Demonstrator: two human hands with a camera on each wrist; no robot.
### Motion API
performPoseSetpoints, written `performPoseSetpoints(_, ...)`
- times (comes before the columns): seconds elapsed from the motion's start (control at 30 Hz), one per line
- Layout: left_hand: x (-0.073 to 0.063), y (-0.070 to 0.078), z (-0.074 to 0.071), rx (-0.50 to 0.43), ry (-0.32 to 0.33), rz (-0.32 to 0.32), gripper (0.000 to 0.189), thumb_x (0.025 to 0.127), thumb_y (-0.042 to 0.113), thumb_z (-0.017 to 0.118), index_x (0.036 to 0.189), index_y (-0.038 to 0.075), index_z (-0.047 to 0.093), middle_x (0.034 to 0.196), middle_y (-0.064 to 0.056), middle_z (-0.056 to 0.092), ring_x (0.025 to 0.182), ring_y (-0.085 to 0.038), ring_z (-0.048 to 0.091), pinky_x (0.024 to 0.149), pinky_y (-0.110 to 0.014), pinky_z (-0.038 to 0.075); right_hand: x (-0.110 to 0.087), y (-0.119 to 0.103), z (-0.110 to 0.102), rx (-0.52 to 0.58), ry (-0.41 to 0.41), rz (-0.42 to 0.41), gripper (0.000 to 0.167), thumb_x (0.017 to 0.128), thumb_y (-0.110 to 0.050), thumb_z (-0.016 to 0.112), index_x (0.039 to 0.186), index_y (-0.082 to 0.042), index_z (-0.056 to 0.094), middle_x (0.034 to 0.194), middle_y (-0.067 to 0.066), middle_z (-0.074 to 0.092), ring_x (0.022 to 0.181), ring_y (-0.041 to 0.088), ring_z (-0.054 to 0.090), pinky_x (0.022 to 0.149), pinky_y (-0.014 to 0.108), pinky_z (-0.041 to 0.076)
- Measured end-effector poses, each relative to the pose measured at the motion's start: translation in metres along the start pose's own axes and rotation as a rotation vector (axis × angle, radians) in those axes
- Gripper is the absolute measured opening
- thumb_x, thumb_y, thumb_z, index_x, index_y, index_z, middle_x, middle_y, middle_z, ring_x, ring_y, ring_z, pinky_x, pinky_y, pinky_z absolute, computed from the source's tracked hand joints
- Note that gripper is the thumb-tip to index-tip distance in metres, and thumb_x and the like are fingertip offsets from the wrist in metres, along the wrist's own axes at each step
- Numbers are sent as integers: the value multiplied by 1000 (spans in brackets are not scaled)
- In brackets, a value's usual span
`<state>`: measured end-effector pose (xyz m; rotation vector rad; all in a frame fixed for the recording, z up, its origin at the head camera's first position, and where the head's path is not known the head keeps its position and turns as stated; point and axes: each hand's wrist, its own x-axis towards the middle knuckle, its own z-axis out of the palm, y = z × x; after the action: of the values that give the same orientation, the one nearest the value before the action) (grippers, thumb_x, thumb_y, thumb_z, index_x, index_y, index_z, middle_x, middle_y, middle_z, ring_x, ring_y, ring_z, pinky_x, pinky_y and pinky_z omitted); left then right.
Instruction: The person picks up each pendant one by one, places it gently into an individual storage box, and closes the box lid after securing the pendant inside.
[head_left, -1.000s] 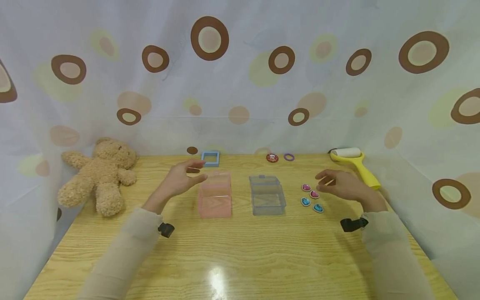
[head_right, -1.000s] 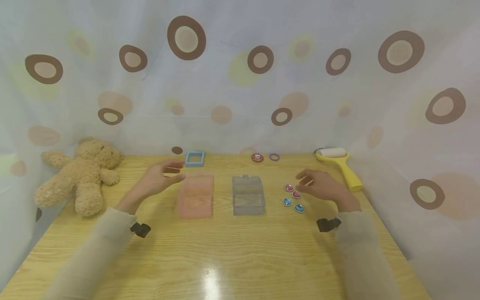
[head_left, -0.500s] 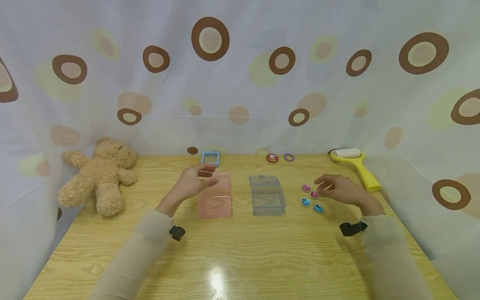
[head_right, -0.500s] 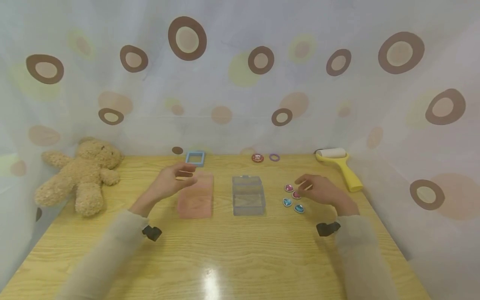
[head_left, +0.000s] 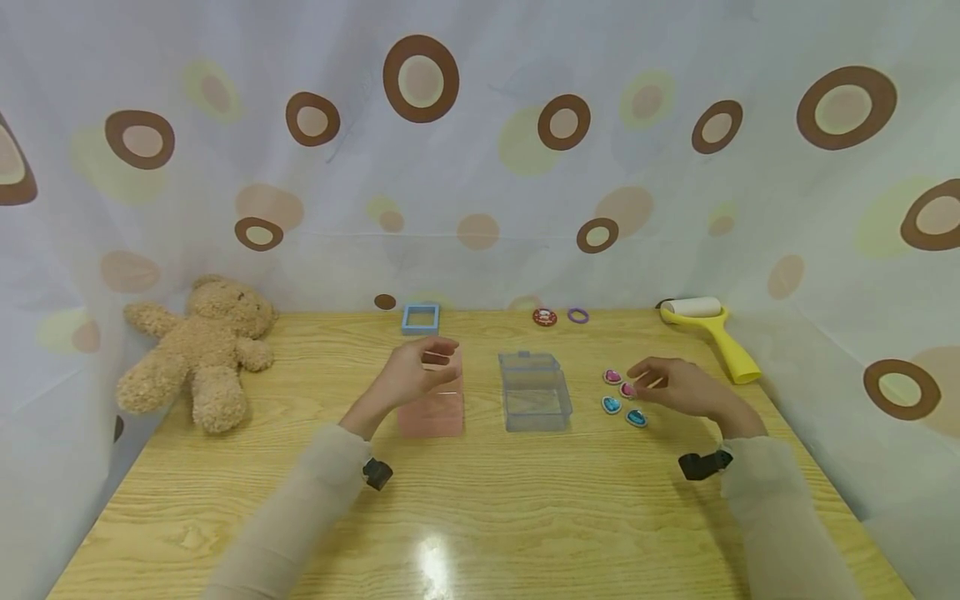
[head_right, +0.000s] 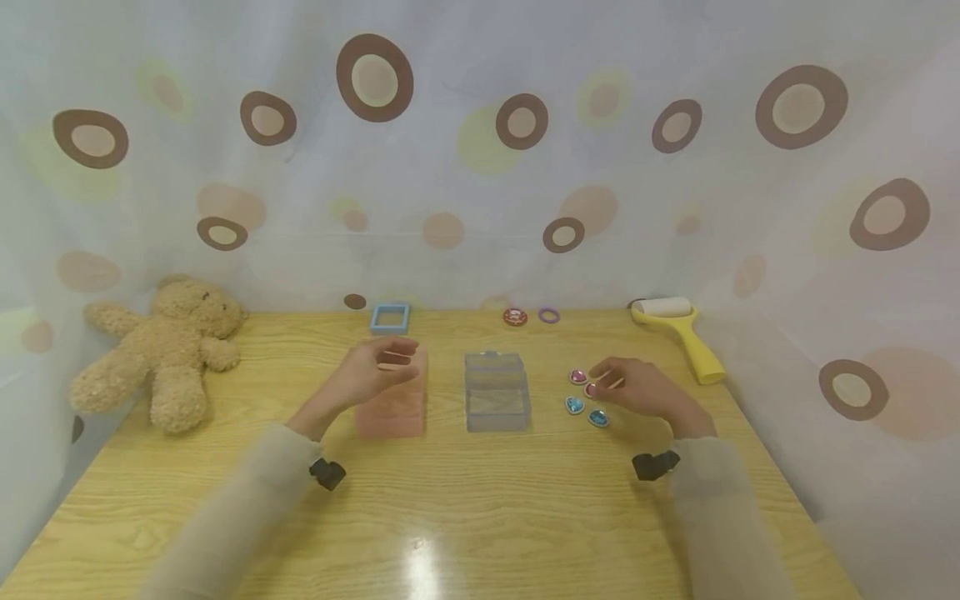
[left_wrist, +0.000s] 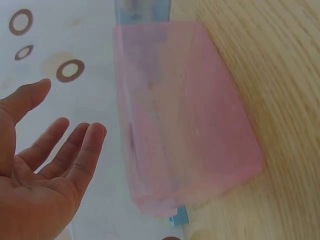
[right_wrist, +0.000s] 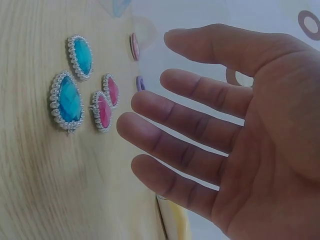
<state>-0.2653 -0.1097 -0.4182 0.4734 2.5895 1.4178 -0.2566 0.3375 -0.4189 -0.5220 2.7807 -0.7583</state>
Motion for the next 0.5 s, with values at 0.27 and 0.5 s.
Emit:
performPoseSetpoints(0.27,3,5,15,-63,-22,0,45,94,27,72,136,17,60,138,-8,60,126,-28,59,96,-41,56,-1,9,5,21,-10,12,34,99,-24,63,126,-3,63,112,14,71,100,28,67,81,43,57)
performPoseSetpoints(0.5,7,8,27,-58,-23,28,45,93,24,73,135,15,61,137,-13,61,123,-31,61,99,-43,54,-2,11,8,54,-26,27,34,98,-26,64,125,-5,64,111,14,70,99,26,67,74,33,56)
